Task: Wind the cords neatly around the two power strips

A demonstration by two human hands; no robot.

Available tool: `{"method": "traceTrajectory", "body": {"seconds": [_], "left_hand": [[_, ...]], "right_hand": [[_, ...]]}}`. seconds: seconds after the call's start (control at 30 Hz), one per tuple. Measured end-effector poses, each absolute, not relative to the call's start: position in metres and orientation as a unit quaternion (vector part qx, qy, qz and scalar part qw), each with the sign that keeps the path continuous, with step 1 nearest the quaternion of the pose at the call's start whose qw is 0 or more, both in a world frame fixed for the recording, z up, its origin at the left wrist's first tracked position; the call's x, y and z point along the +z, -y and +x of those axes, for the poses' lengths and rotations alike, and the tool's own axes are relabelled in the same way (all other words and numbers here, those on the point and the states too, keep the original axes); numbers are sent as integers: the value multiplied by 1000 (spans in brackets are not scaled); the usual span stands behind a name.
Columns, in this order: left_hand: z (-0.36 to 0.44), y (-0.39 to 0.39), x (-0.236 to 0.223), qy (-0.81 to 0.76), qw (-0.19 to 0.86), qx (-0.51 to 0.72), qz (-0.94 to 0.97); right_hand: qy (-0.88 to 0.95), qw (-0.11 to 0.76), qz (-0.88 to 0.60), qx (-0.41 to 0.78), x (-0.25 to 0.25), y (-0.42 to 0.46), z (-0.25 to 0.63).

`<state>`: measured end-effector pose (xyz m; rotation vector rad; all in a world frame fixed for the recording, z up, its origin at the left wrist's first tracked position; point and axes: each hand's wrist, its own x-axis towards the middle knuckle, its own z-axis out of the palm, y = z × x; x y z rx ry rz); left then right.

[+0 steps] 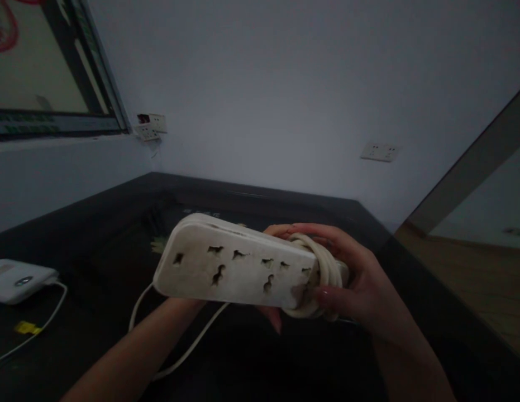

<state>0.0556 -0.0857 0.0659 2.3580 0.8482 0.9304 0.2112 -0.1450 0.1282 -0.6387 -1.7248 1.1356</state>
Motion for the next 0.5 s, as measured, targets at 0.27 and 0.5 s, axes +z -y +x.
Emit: {"method": "traceTrajectory", "body": {"seconds": [0.27, 0.5], "left_hand": [[16, 88, 83, -235, 354, 407, 808], [15, 83, 94, -236, 360, 319, 844]], "right_hand": [[685, 467, -316, 462, 123, 138, 217], [660, 471, -297, 504, 122, 139, 215]]}}
